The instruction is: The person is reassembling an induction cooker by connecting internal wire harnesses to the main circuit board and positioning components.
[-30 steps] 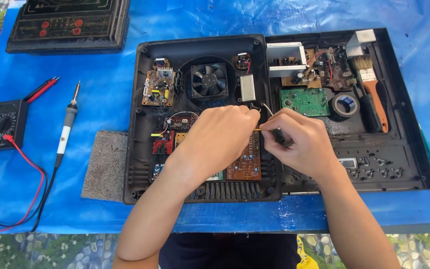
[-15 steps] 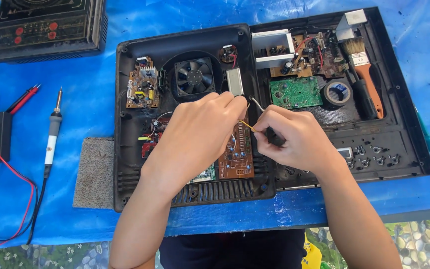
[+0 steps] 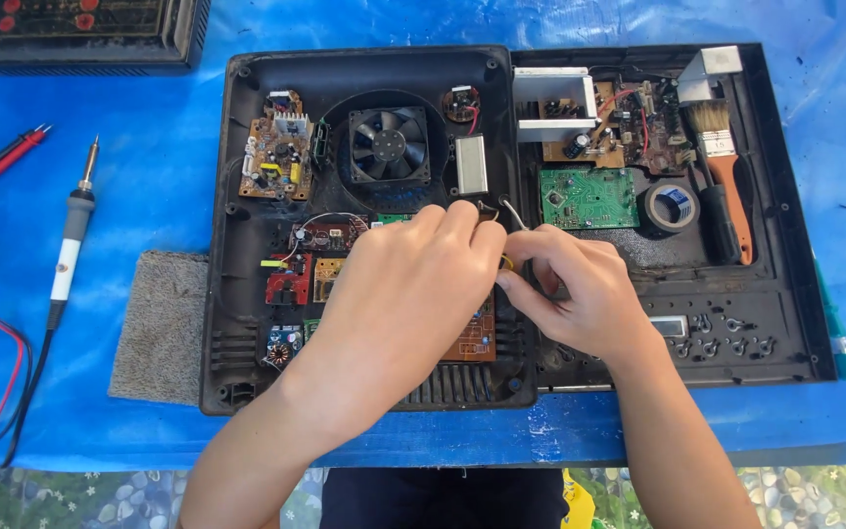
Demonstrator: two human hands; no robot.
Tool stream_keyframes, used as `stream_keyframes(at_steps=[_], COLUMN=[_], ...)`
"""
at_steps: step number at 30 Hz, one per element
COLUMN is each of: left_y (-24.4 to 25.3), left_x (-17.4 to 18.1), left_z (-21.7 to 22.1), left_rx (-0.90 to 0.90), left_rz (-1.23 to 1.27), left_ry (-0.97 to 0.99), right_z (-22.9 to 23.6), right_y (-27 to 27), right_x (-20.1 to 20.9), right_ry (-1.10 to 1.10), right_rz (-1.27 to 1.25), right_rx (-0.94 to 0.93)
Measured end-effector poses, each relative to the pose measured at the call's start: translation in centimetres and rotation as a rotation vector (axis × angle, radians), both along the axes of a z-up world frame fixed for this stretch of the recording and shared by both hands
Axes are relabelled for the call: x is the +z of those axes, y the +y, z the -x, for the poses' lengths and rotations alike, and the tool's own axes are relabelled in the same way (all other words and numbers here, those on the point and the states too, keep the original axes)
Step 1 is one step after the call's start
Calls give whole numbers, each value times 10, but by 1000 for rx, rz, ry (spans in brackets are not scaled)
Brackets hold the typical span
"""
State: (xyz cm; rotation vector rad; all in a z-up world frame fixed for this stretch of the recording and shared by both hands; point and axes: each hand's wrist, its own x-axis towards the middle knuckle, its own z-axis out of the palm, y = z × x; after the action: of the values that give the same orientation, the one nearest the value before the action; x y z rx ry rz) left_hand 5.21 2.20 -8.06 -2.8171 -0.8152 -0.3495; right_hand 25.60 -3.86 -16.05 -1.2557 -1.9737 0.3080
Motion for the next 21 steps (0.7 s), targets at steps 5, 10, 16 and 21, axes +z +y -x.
stream_keyframes(at_steps=[5, 10, 16, 21], left_y=[-8, -14, -18, -16], left_x=[22, 46, 51, 51], left_z=[14, 43, 57, 59], left_rx=[61, 191, 192, 189], left_rz=[32, 120, 88, 118], left_ry=[54, 133, -14, -47], right_z=[2, 1, 10, 11], right_y=[0, 1, 0, -2], right_x=[15, 20, 19, 21], right_ry=[29, -362, -547, -641], right_rz=[11, 151, 245, 333], right_rx=[35, 13, -42, -81])
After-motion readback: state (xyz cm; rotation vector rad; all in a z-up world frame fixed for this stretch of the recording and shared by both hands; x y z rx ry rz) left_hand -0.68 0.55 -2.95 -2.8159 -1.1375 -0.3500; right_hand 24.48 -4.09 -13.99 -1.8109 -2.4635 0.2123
